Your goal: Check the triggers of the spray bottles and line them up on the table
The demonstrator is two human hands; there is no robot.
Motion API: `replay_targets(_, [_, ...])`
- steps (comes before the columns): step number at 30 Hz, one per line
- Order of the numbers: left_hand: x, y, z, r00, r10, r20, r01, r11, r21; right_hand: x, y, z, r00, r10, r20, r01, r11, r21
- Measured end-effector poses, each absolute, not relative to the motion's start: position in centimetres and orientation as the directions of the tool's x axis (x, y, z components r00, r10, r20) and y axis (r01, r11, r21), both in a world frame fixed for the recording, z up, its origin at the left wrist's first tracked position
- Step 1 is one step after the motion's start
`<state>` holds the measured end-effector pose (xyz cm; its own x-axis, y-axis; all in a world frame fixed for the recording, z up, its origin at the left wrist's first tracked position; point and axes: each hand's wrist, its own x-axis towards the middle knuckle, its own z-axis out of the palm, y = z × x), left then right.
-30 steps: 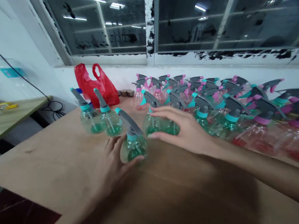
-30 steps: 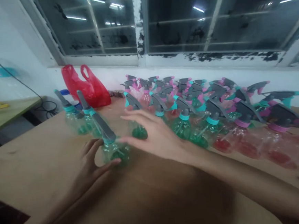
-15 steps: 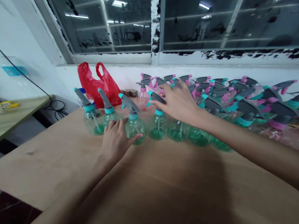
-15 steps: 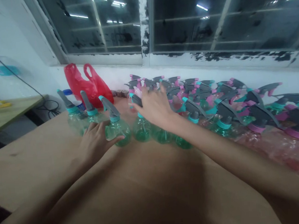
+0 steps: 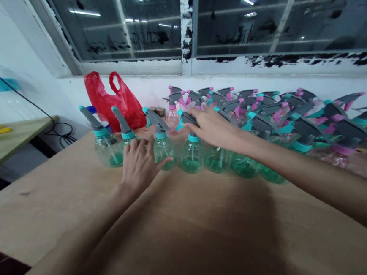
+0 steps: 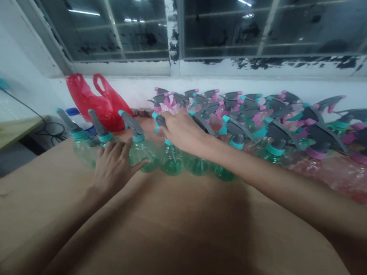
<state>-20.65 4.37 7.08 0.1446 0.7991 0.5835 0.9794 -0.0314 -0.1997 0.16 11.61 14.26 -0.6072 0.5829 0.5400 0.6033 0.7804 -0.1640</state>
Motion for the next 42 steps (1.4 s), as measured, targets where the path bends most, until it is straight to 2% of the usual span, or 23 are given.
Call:
replay_targets(4, [-20.1,2.6,7.4,0.151,0.766,0.625,0.98,-0.035,-0.195,0.3,10.6,14.6,-0.627,0.597,0.501,0.65,0.755,-0.086])
replay_targets(8, [-18.5,-0.4,7.4,0.206,0.721,0.662,0.976,-0.199,-0.087,1.0,8.4,15.0,-0.666,0.589,0.457,0.635,0.77,-0.068])
replay_targets(11, [-16.5,-2.2,6.3,0.207,0.765,0.609,0.936,-0.335,0.103,2.2,6.3,15.1,-0.682,0.594,0.426,0.614,0.782,-0.107])
replay_targets(14, [-14.1,-3.3,4.7,0.233,0.819,0.525,0.909,-0.375,0.183,3.9,4.1,15.1,-0.699,0.593,0.399,0.609,0.786,-0.101])
replay_targets(17, [-11.5,-4.0,3.6,0.193,0.895,0.403,0.907,-0.319,0.274,6.0,2.1,14.9,-0.698,0.595,0.399,0.604,0.788,-0.12])
replay_targets(22, [-7.5,-5.3,4.1,0.22,0.907,0.358,0.887,-0.339,0.314,10.6,0.1,14.2,-0.642,0.665,0.381,0.584,0.746,-0.319])
replay_targets(25, [-5.4,-5.6,4.5,0.265,0.903,0.338,0.853,-0.383,0.355,13.9,-0.2,13.0,-0.648,0.687,0.328,0.509,0.712,-0.485])
replay_targets(27, [-4.0,-5.5,4.5,0.295,0.901,0.319,0.835,-0.405,0.372,15.9,-0.2,11.8,-0.636,0.689,0.348,0.45,0.697,-0.558])
replay_targets(33, [0.6,-4.4,3.5,0.398,0.863,0.313,0.762,-0.5,0.411,19.0,-0.4,8.7,-0.47,0.735,0.489,0.321,0.659,-0.68])
replay_targets(37, [3.3,-3.4,2.8,0.424,0.818,0.389,0.725,-0.564,0.395,19.5,-0.4,8.4,-0.356,0.797,0.488,0.212,0.578,-0.788])
replay_targets(42, [4.9,-2.0,2.0,0.444,0.796,0.411,0.705,-0.594,0.388,20.6,0.4,8.5,-0.321,0.819,0.475,0.141,0.537,-0.832])
